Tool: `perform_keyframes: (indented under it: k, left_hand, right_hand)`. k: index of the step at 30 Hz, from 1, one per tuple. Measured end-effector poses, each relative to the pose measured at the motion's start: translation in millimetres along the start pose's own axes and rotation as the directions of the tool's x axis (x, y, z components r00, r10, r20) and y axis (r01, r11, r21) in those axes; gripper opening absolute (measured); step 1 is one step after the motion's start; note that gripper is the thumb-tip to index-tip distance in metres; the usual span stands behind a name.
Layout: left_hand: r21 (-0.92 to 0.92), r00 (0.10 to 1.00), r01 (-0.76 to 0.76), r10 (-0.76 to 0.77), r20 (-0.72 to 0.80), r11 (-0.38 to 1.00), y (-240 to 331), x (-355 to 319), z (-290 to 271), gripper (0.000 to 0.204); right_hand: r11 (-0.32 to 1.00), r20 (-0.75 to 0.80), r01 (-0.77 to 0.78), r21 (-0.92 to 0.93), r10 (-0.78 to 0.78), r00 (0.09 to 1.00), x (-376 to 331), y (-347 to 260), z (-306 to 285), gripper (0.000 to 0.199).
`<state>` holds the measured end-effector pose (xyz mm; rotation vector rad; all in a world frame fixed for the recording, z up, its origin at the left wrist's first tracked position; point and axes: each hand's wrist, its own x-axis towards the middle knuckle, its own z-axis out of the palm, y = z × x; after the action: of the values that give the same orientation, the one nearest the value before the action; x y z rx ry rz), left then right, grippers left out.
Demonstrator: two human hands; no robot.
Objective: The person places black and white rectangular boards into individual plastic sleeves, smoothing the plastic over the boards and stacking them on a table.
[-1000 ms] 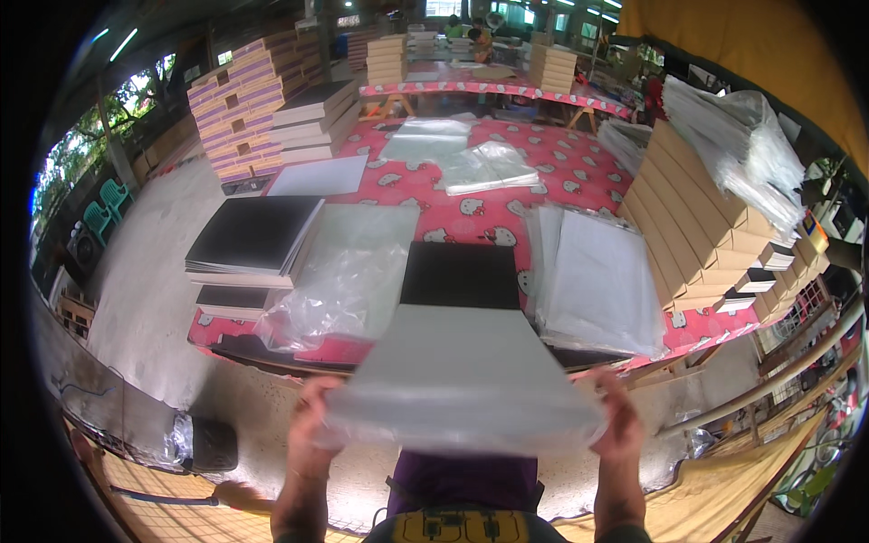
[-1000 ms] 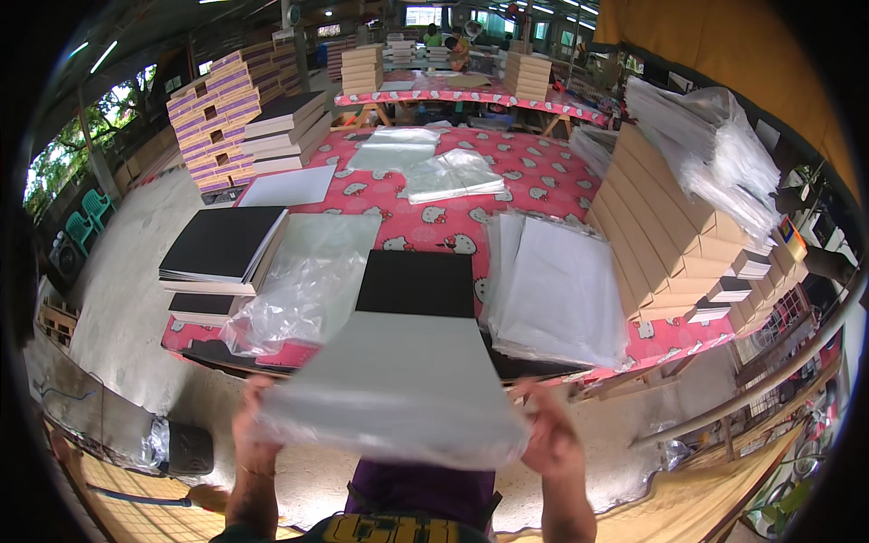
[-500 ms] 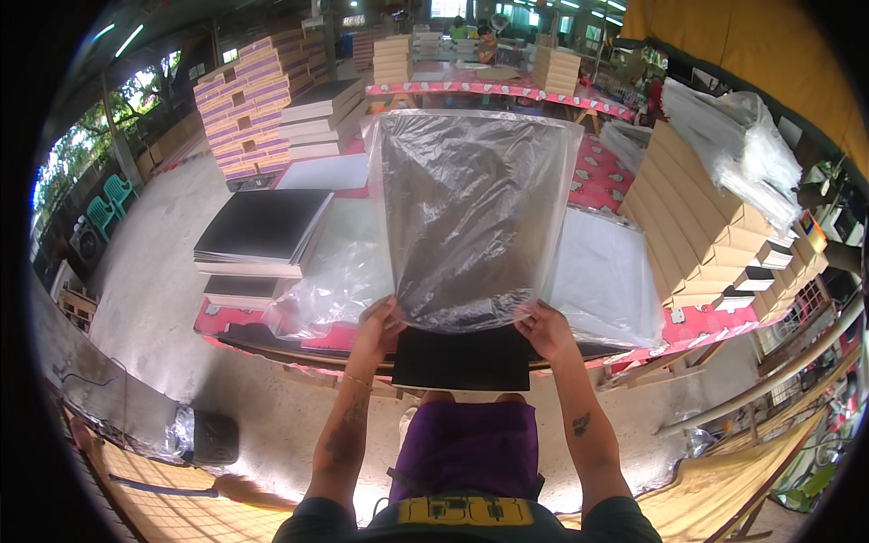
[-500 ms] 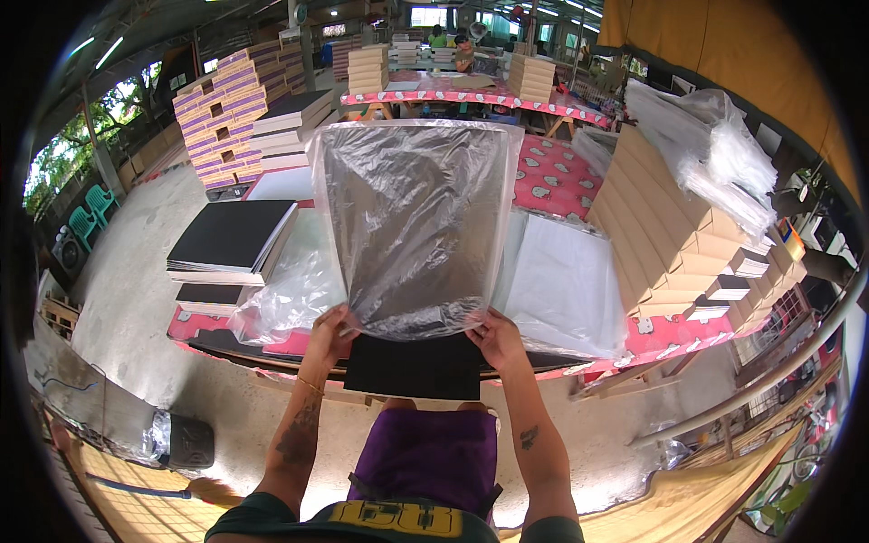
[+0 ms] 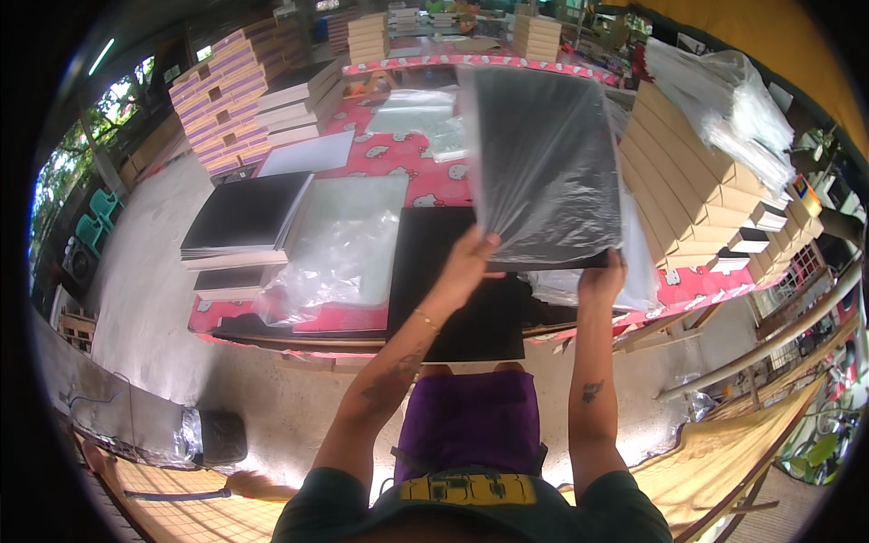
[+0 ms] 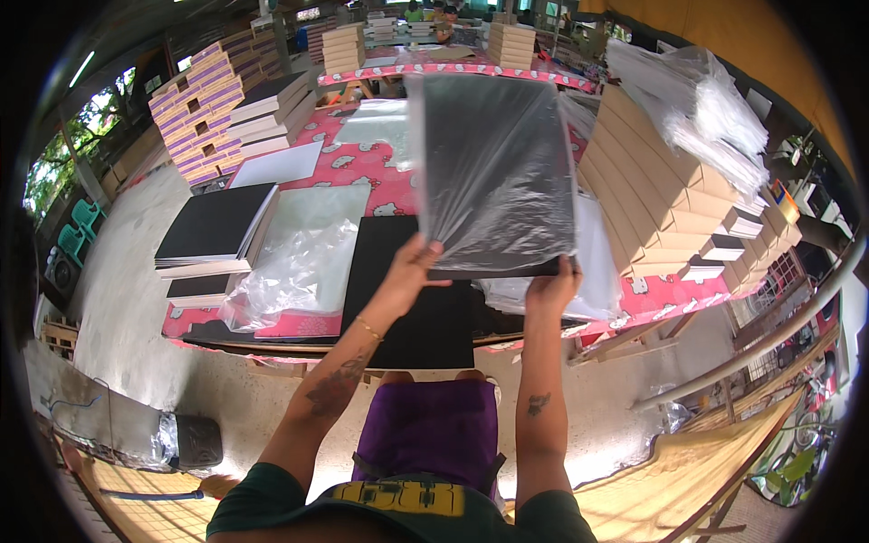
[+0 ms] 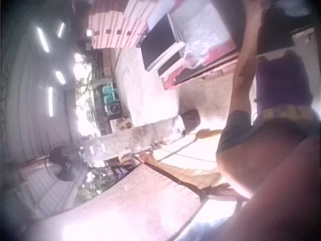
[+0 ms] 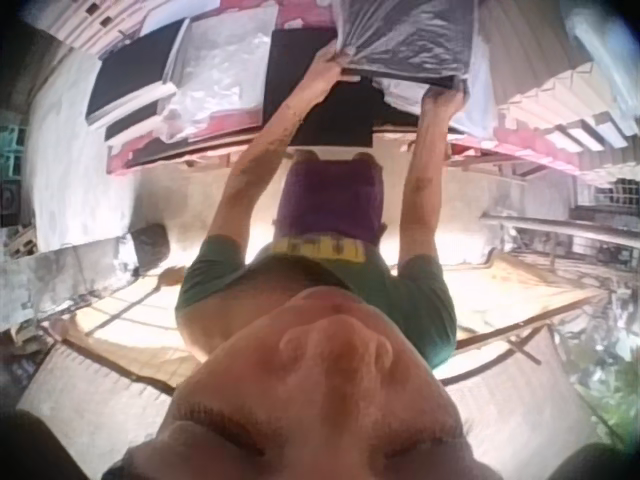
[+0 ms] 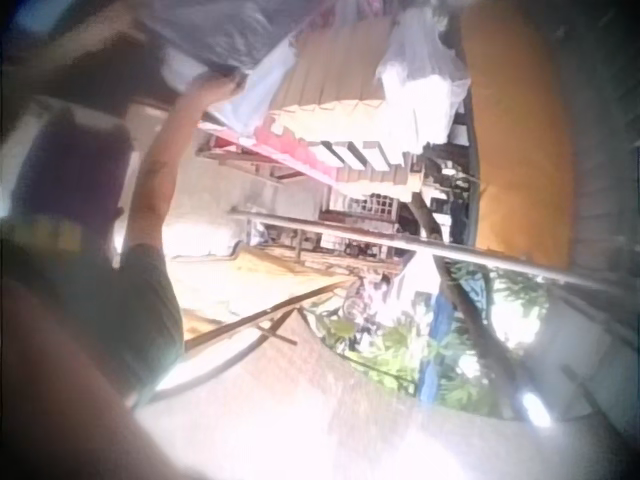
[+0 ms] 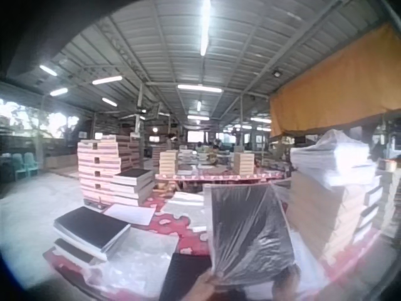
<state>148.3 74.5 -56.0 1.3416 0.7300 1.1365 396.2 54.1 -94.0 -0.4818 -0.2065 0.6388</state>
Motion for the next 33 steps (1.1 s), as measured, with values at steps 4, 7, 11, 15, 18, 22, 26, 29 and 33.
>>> perform_keyframes:
  k: [4,7,11,15,18,22,26,29,33]
  left_hand:
    - [-0.092,0.964,0.264,-0.265,-0.009,0.96,-32.1,5.7,50.8,0.027]
    - [-0.209,0.95,0.313,-0.309,0.055,0.927,-59.3,10.4,61.4,0.02]
    - [-0.26,0.952,0.223,-0.267,-0.149,0.94,-75.6,14.8,63.4,0.016]
    - [-0.035,0.991,-0.075,0.07,-0.115,0.997,-75.7,9.4,78.3,0.023]
    - [0.331,0.95,-0.297,0.312,0.008,0.896,-86.0,2.6,61.9,0.022]
    - [0.384,0.919,-0.384,0.389,0.067,0.84,-78.6,4.2,61.6,0.02]
    - [0.503,0.875,-0.458,0.471,0.109,0.733,-70.3,0.3,58.1,0.016]
    - [0.495,0.832,-0.513,0.549,0.084,0.702,-71.0,-3.7,73.3,0.014]
    - [0.643,0.779,-0.518,0.622,0.082,0.565,-76.6,-6.6,72.0,0.011]
  right_hand:
    - [0.996,-0.204,0.059,-0.061,-0.07,0.976,16.3,-31.4,-27.5,0.037]
    - [0.964,-0.309,0.194,-0.18,-0.243,0.92,9.0,-41.5,-37.8,0.046]
    - [0.764,-0.091,0.019,-0.644,-0.102,0.991,1.0,-66.1,-53.7,0.032]
    - [0.428,0.164,0.375,-0.822,-0.454,0.876,29.0,-73.3,-97.0,0.022]
    - [0.423,0.104,0.272,-0.864,-0.379,0.919,16.1,-76.1,-85.5,0.023]
    - [0.053,0.196,0.221,-0.974,-0.295,0.935,26.5,-95.5,-89.5,0.019]
    - [-0.239,0.235,0.142,-0.961,-0.425,0.874,26.8,-101.7,-71.7,0.025]
    - [-0.099,0.292,0.308,-0.946,-0.667,0.685,31.0,-98.4,-87.1,0.025]
    - [0.093,0.091,0.221,-0.971,-0.712,0.696,10.8,-86.8,-67.6,0.031]
